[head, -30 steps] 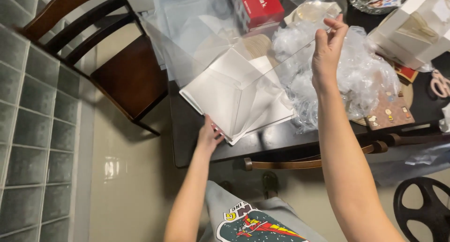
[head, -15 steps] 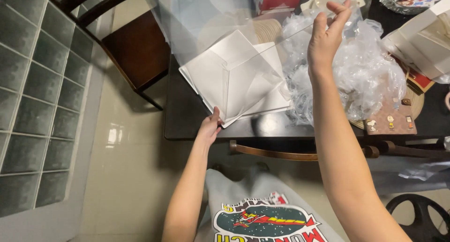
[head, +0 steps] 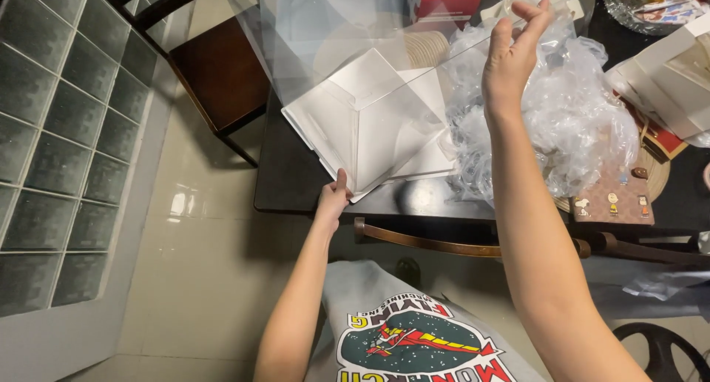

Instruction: The person removes a clear plastic sheet from a stack of white boards and folds it into a box shape before placing a white board inside.

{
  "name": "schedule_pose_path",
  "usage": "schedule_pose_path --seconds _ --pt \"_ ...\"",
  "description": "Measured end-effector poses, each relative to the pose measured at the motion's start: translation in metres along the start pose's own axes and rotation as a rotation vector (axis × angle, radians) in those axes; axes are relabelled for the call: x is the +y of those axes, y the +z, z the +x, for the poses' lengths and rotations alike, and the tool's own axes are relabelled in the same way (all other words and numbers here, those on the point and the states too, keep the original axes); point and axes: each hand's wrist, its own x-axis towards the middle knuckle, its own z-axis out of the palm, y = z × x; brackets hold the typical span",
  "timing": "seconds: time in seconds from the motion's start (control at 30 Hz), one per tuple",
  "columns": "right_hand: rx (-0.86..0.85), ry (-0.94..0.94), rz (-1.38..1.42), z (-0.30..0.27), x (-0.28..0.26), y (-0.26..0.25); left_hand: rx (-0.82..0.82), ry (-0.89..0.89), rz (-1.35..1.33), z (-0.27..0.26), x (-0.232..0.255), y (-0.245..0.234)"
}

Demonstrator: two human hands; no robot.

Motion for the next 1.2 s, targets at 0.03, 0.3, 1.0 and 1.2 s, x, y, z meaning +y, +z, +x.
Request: schedule_pose_path --seconds 0.03,0.3,1.0,1.2 --pt "-0.002 0.003 0.000 -0.002 -0.002 0.000 0.001 -0.003 0.000 0.003 -0.006 0.000" --pt "-0.014 -0.008 0.019 0.001 0.007 -0.002 -0.078 -0.231 -0.426 0.029 -0.043 -0.002" --pt "-0.036 -0.043 -0.096 -0.025 -0.049 -0.002 0.700 0.945 0.158 -0.126 0.119 -0.008" --pt "0.121 -0.260 -0.425 -0.032 -0.116 -0.004 0.414 1.641 0.780 -0.155 0.233 -0.051"
